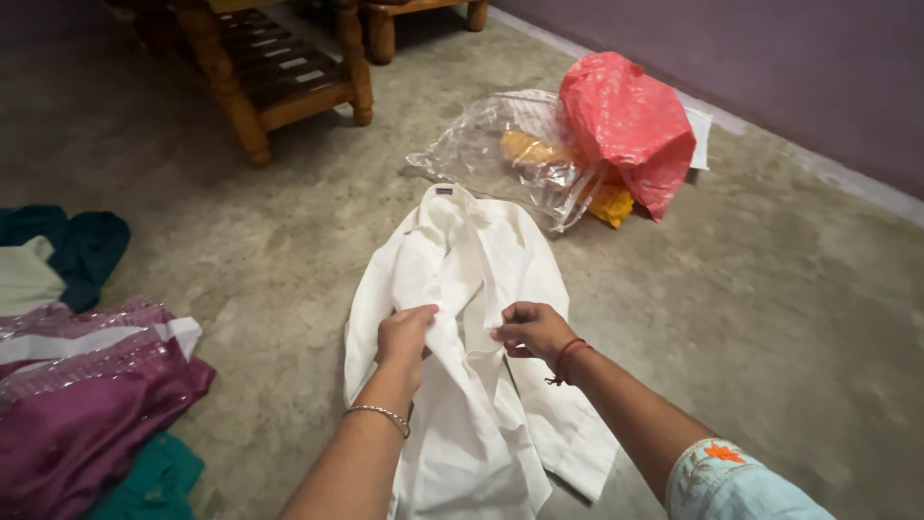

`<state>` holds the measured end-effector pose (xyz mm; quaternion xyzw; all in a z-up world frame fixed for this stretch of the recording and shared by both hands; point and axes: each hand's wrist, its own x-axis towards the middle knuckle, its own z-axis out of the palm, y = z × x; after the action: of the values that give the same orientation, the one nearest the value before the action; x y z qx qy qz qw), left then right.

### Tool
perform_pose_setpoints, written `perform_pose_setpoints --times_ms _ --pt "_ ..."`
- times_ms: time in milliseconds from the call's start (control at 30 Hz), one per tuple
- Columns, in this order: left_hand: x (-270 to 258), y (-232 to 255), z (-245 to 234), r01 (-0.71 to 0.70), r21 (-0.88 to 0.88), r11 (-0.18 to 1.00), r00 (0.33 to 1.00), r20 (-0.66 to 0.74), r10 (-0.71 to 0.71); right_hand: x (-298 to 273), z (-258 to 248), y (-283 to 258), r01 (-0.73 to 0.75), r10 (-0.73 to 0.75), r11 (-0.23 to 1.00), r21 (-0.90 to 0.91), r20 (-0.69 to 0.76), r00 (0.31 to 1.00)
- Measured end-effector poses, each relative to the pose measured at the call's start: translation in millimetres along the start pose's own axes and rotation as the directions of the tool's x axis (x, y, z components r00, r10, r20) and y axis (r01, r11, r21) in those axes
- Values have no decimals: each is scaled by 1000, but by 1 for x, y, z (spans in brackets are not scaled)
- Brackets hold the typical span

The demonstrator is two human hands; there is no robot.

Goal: The person folds a colorful towel and places it on a table. Then, the person picks up a white shirt, lays it on the floor, buttons it, and folds it neatly.

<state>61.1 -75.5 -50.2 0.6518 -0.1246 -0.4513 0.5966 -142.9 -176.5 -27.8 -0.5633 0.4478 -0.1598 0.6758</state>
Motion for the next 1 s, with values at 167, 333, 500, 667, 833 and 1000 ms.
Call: perform_pose_setpoints --times_ms 167,333,500,667,833,1000 --pt "-4 -4 8 47 15 999 997 52 -48 -7 3 -7 -79 78 997 -10 -55 995" --pt "-16 6 10 20 193 981 968 241 -67 -15 11 -12 -95 101 994 54 -108 989" --pt "-21 19 8 -24 100 995 950 313 -8 -8 16 -14 -50 53 999 22 -141 989" --pt "-15 12 5 -315 87 945 896 356 266 -1 24 -8 -9 -47 981 -195 -282 958" --pt "-7 4 9 -500 300 812 843 384 378 1 37 -12 40 -124 960 -278 -291 949" --pt "-9 0 11 -446 484 753 894 276 353 -3 42 -15 32 -105 965 -261 -271 957"
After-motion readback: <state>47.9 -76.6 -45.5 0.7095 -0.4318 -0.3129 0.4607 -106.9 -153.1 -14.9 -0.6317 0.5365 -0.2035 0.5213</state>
